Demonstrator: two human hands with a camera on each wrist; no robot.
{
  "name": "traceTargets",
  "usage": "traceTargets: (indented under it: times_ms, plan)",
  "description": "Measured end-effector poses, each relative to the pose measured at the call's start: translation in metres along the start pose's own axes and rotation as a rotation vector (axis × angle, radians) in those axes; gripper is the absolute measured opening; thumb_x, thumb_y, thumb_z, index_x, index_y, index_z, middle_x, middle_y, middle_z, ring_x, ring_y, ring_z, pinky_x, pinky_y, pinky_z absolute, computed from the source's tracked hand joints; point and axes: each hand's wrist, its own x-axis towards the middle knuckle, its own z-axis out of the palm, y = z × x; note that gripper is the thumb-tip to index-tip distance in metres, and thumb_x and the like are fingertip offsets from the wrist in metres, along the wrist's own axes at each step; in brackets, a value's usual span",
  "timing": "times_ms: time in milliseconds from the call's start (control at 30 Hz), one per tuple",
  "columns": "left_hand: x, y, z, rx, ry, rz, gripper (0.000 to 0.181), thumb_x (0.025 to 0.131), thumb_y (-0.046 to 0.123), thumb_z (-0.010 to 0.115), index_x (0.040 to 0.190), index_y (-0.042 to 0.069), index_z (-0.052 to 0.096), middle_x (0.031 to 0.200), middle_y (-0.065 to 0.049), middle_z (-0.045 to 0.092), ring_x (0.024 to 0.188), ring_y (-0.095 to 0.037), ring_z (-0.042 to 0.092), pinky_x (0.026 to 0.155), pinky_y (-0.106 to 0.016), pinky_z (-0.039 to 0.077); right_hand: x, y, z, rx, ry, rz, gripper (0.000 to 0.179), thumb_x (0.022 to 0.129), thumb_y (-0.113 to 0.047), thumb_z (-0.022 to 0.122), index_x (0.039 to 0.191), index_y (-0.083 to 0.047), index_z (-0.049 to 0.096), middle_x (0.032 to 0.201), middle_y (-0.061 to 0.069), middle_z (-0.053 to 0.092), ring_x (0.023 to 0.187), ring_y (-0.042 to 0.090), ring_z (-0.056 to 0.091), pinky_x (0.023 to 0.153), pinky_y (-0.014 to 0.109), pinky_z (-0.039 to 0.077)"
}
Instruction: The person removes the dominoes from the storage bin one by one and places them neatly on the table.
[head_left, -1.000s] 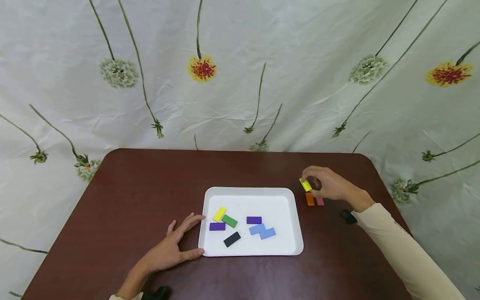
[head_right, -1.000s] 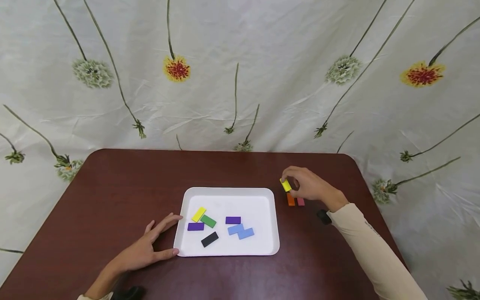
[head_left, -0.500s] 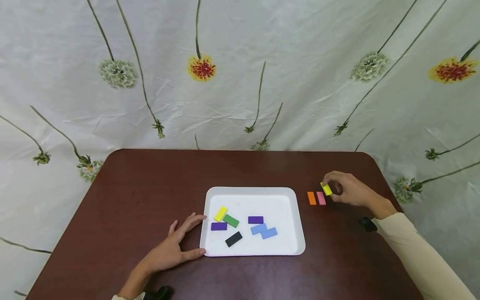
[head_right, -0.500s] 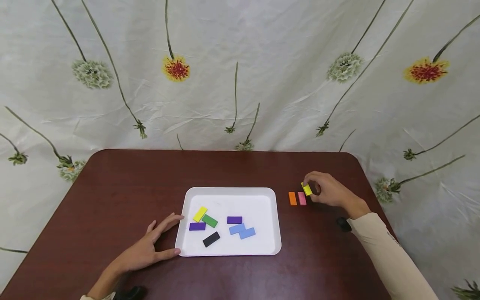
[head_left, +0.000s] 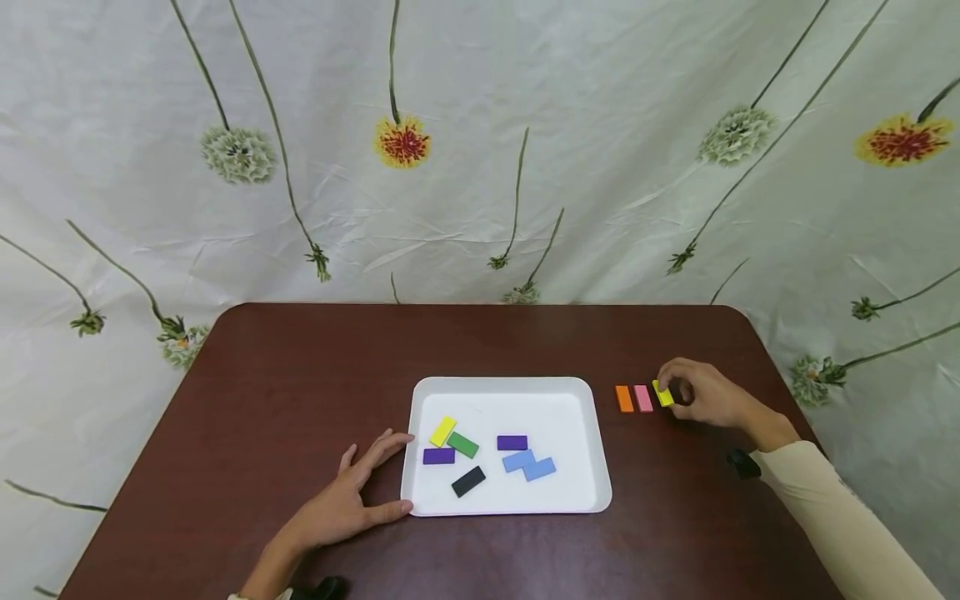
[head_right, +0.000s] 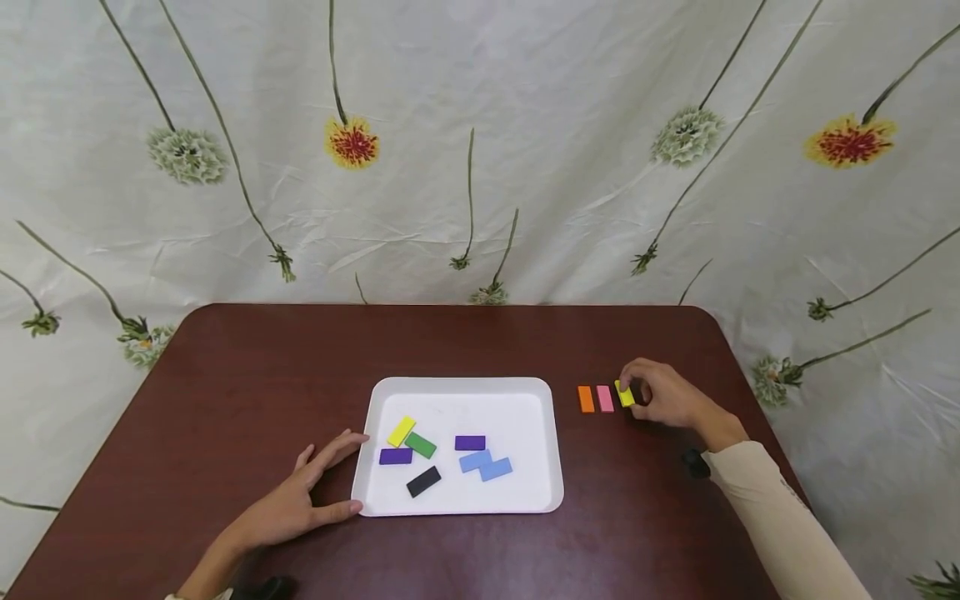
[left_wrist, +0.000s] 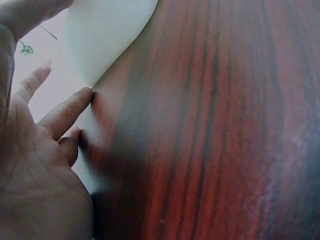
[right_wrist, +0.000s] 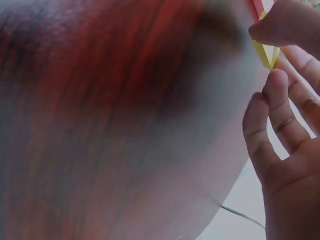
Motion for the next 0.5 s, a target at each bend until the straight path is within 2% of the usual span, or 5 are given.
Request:
traceTargets:
  times_ms: [267,500]
  plan:
    - [0.0003,-0.0015,0.0015,-0.005,-0.001,0.005,0.081,0.082,0.043,0.082,0.150,0.035,0.038,0.154,-0.002,0.046,0.153,-0.039,0.018,0.113,-0.070,-0.007,-0.0037,0.0056,0.0071,-0.007,-0.003,0.040,0.031,0.076,0.002,0.079,0.098,-0.012,0.063,0.114,0.010,0.062,0.068,0.004,0.046,0.059,0.021,0.042]
    - [0.0007,-0.0032,0.0009,0.002,0.006,0.014,0.081,0.082,0.043,0.081,0.150,0.036,0.038,0.155,0.000,0.045,0.153,-0.039,0.019,0.113,-0.070,-0.007,-0.0020,0.0040,0.0051,0.014,0.001,0.001,0.032,0.075,0.002,0.079,0.101,-0.009,0.063,0.112,0.010,0.060,0.072,0.006,0.048,0.061,0.022,0.044]
